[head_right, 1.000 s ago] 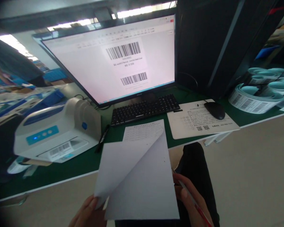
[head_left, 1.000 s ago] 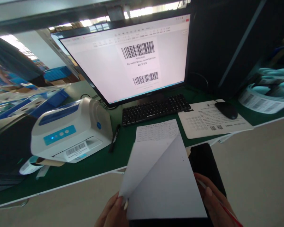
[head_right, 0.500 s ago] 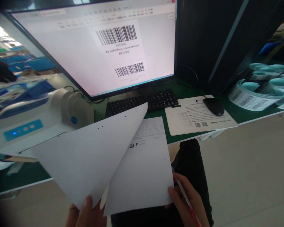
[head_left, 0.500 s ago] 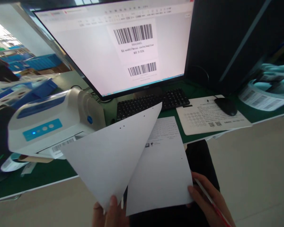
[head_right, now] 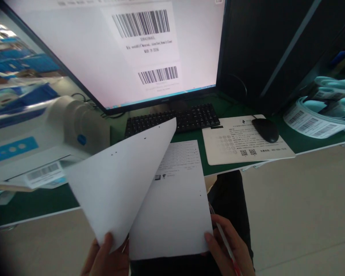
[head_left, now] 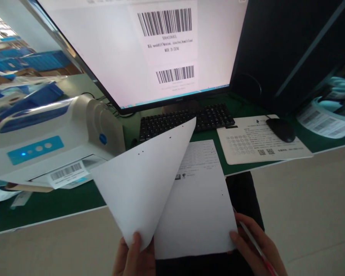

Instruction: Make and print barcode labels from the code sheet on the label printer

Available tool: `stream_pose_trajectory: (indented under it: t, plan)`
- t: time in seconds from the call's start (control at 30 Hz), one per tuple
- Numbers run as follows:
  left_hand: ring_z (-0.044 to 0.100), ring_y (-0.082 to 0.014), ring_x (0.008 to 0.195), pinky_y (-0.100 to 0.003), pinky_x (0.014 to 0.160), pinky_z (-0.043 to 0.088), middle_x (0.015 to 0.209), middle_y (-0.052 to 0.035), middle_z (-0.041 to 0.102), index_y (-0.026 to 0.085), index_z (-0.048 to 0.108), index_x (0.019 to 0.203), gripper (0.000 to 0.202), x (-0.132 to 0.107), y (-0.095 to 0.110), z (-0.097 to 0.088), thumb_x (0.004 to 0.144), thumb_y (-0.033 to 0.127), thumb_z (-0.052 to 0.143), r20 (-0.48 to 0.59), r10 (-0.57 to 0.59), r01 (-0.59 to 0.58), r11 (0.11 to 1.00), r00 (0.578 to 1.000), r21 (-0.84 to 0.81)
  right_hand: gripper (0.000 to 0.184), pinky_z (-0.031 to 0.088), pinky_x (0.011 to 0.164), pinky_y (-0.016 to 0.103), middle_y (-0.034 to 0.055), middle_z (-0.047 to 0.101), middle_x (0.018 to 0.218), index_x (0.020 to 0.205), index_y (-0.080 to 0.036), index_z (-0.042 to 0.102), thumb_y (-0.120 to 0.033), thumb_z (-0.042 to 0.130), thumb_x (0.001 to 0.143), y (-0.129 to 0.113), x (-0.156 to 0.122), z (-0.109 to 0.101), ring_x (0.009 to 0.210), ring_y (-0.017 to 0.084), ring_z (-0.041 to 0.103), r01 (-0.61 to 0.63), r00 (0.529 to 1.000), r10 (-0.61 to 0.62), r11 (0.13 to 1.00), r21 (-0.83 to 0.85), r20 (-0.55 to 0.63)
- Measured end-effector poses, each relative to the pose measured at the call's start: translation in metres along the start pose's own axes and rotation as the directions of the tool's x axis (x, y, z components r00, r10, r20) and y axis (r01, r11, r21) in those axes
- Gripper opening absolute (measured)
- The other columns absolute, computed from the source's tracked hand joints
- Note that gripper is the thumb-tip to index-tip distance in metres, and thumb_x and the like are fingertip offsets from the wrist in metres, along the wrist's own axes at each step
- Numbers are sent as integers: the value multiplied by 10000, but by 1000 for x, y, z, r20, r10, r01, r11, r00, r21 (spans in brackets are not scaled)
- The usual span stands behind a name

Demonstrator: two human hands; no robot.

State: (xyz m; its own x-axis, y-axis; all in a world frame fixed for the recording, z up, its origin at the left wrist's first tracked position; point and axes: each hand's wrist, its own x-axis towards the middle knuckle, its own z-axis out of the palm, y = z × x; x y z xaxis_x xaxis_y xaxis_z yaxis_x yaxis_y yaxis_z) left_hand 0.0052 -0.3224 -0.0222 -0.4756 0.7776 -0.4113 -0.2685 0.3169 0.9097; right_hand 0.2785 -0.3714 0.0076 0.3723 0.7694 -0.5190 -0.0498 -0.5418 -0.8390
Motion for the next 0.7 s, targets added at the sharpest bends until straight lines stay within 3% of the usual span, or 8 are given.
stream_pose_trajectory:
  t: [0.1,0.17,0.3,0.43,0.53,0.63,0.7]
  plan:
    - [729,-311,1108,-378,926,667,1180,-36,766,312,696,1230,463,-5,4,6,861,556,833,14,-74,75,997,997,-22,540,621,715,275,27,752,877,1174,-280,693,-682,682,814,3,1,-1,729,187,725,27,998,-30,998,-51,-54]
    - [725,-309,1113,-365,932,664,1215,-33,756,306,692,1259,486,-9,8,12,866,564,816,7,-53,53,998,999,-17,514,624,743,253,35,775,964,1162,-282,704,-666,687,821,3,3,-6,799,188,746,72,991,-86,989,-132,-106]
    - [709,-298,1143,-339,976,636,1215,-49,751,268,670,1320,556,-13,15,22,835,461,862,-27,-84,82,994,996,-68,488,626,745,234,42,791,1025,1187,-263,694,-639,641,882,-11,7,-21,839,184,762,128,948,-190,962,-240,-254]
    - [693,-310,1170,-326,993,611,1176,-86,755,206,699,1277,548,-13,18,27,784,345,894,-119,-171,154,978,978,-143,441,623,775,266,19,793,951,1127,-265,726,-632,597,919,-42,12,-36,891,208,762,108,874,-261,926,-361,-409]
    - [677,-307,1205,-328,1026,585,1216,-81,745,218,707,1262,501,-12,18,29,806,346,870,-133,-170,152,979,976,-135,418,606,880,339,27,793,1009,919,-263,749,-636,562,942,-70,22,-43,935,231,755,150,812,-375,875,-459,-448]
    - [663,-311,1233,-343,1047,572,1236,-77,741,231,710,1248,459,-12,17,28,824,346,842,-156,-162,145,982,974,-119,400,600,867,364,22,765,824,899,-261,719,-618,552,964,-100,45,-46,853,216,751,270,745,-489,843,-465,-454]
    - [668,-321,1227,-371,1055,573,1224,-78,747,234,706,1248,467,-12,17,26,813,337,845,-158,-159,145,985,974,-98,355,611,771,341,4,733,733,959,-259,682,-599,579,961,-121,67,-45,769,194,739,405,747,-551,821,-401,-373]
